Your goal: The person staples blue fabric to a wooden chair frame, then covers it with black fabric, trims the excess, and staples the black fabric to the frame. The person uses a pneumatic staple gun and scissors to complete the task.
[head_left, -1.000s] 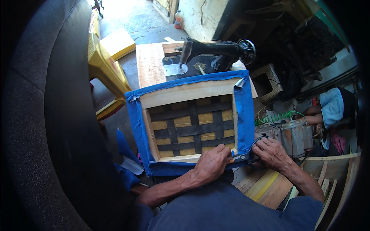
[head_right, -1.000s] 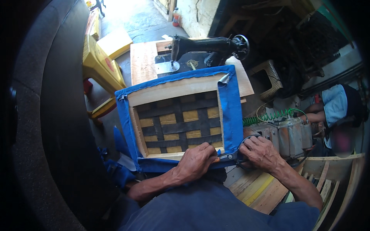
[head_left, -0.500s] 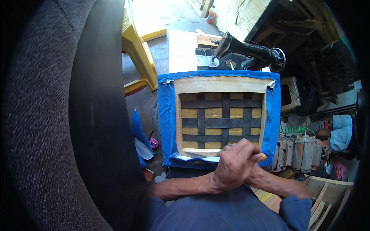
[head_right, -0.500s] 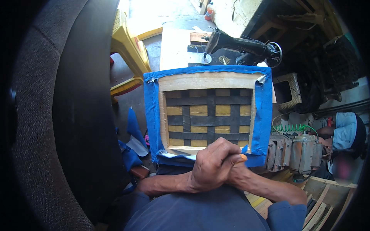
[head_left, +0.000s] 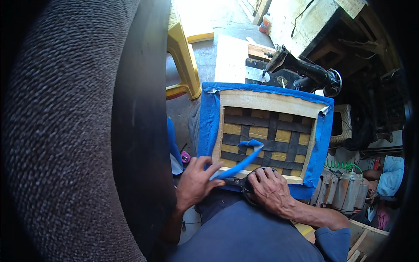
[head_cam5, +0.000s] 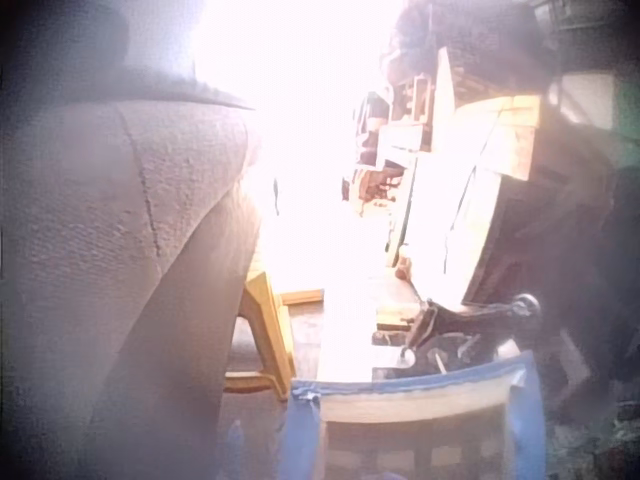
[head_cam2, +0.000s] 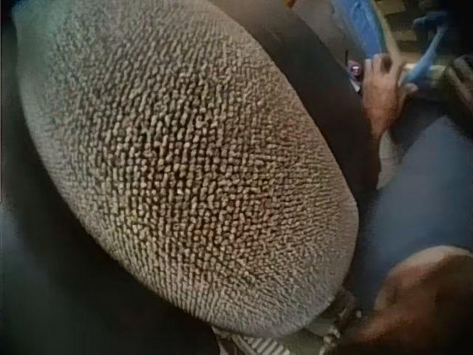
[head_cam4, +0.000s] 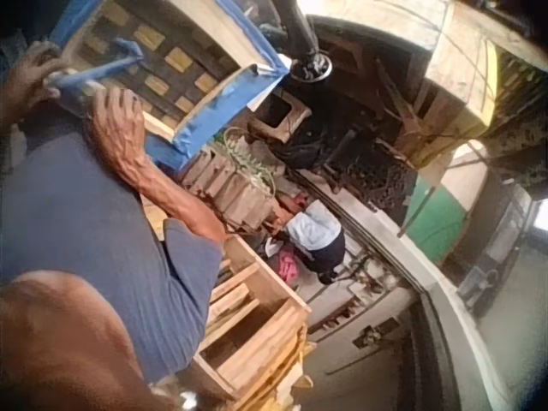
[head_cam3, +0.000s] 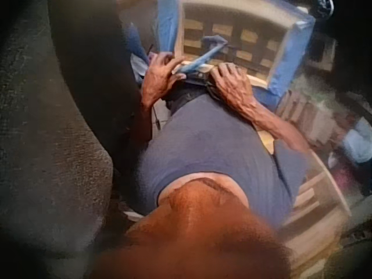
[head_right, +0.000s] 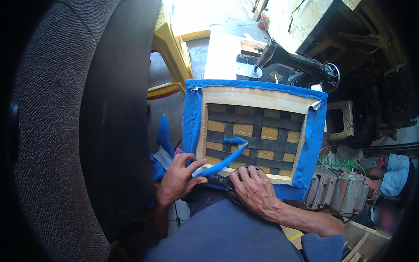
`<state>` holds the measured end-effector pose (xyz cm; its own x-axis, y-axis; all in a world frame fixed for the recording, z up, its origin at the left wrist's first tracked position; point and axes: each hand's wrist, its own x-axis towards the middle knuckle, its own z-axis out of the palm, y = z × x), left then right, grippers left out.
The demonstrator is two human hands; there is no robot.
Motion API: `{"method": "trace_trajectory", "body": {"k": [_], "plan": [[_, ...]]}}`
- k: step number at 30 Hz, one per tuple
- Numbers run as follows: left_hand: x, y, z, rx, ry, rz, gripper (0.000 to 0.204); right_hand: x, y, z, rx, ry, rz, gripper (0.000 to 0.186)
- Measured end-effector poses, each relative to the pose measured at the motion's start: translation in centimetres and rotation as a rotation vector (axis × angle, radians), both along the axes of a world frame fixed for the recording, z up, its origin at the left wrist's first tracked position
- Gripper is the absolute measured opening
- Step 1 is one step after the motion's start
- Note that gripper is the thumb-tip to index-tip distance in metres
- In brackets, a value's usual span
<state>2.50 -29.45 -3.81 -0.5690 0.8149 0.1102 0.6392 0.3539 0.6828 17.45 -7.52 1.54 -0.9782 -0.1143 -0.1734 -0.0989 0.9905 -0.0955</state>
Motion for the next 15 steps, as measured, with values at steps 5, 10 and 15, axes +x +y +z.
{"method": "trace_trajectory", "body": {"k": [5,10,15], "plan": [[0.9,-2.6,-2.9,0.096,-0.226,0.06,0.023,0.2,-0.8,-1.0,-0.024,0.079,-0.017,0.05],[2.6,-4.1,-2.4,0.173,-0.228,0.157,0.019,1.9,0.8,0.3,0.003,0.095,-0.024,0.059],[3.1,-4.0,-2.4,0.245,-0.271,0.239,0.021,0.4,-0.4,-1.1,0.043,0.167,0.08,0.058]]}}
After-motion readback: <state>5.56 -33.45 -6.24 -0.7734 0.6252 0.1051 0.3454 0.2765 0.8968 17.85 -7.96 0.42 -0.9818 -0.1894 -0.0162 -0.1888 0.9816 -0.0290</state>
